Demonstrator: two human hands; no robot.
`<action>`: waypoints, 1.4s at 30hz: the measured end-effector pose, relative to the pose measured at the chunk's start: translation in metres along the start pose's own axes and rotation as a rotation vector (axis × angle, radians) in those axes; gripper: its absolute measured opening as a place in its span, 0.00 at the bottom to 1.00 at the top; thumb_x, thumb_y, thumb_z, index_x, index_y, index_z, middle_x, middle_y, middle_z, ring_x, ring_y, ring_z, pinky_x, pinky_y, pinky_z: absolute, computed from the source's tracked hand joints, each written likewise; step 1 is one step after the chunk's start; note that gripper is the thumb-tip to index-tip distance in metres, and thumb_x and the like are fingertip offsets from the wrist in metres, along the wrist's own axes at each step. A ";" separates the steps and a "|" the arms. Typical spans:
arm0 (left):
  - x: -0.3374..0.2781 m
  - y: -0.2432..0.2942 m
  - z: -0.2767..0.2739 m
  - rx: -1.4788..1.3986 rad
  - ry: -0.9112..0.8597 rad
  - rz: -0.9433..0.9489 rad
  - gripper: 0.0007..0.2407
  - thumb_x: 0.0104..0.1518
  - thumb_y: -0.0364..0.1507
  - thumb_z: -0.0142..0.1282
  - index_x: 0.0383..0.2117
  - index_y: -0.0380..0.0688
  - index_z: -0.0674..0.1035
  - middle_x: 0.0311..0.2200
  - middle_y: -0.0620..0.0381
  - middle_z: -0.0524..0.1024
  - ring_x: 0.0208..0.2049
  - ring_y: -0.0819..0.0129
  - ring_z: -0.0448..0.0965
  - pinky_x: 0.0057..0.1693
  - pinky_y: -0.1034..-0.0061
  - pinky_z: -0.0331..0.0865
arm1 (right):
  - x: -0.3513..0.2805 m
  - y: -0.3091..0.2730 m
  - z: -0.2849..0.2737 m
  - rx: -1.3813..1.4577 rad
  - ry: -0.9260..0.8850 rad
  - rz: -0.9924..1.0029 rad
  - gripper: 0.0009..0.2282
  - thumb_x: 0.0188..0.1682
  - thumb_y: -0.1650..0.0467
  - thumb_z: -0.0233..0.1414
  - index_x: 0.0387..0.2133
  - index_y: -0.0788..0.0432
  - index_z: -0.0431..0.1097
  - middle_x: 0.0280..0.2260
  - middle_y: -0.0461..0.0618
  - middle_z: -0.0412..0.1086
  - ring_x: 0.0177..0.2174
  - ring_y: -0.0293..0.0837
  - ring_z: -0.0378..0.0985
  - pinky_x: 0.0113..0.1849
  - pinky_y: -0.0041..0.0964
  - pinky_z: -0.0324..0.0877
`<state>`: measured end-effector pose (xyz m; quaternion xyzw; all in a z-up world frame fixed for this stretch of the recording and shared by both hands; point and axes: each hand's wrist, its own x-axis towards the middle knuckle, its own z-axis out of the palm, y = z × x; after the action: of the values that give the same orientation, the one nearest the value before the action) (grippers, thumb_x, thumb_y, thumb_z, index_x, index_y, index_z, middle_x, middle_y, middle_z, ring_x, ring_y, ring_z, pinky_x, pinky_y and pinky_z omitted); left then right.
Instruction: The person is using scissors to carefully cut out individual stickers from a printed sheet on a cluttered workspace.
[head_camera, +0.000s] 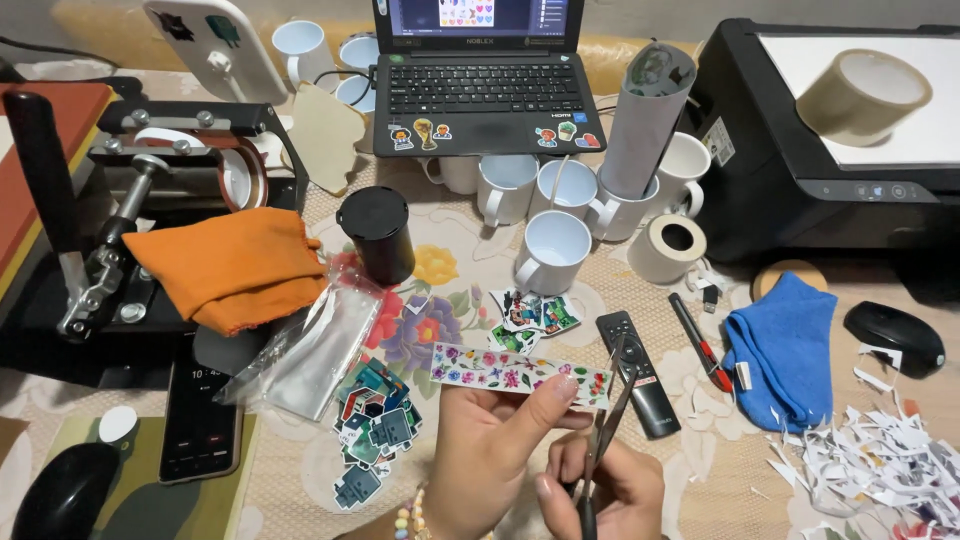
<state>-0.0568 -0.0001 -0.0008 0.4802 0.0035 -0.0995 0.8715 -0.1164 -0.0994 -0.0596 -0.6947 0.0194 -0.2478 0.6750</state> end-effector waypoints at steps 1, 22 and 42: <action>0.000 -0.002 0.000 0.000 0.003 -0.003 0.05 0.51 0.23 0.63 0.31 0.32 0.83 0.27 0.47 0.85 0.26 0.65 0.84 0.37 0.69 0.86 | 0.001 0.000 0.000 -0.001 -0.001 0.004 0.13 0.34 0.72 0.60 0.14 0.58 0.59 0.15 0.50 0.64 0.17 0.37 0.64 0.22 0.27 0.60; 0.000 -0.004 0.000 -0.108 -0.099 -0.105 0.07 0.57 0.20 0.58 0.23 0.29 0.74 0.11 0.44 0.70 0.12 0.64 0.71 0.21 0.78 0.63 | 0.010 -0.003 0.003 0.026 -0.044 -0.057 0.15 0.38 0.67 0.60 0.14 0.58 0.58 0.14 0.47 0.61 0.16 0.35 0.59 0.21 0.27 0.55; 0.003 -0.006 0.002 -0.057 0.114 -0.137 0.12 0.49 0.19 0.63 0.40 0.31 0.80 0.29 0.44 0.83 0.24 0.64 0.81 0.36 0.72 0.82 | 0.004 0.010 0.000 0.036 -0.050 -0.039 0.14 0.40 0.70 0.59 0.15 0.57 0.59 0.15 0.46 0.61 0.16 0.34 0.57 0.21 0.25 0.53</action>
<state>-0.0555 -0.0059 -0.0052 0.4587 0.0887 -0.1312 0.8744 -0.1096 -0.1020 -0.0679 -0.6886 -0.0155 -0.2441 0.6826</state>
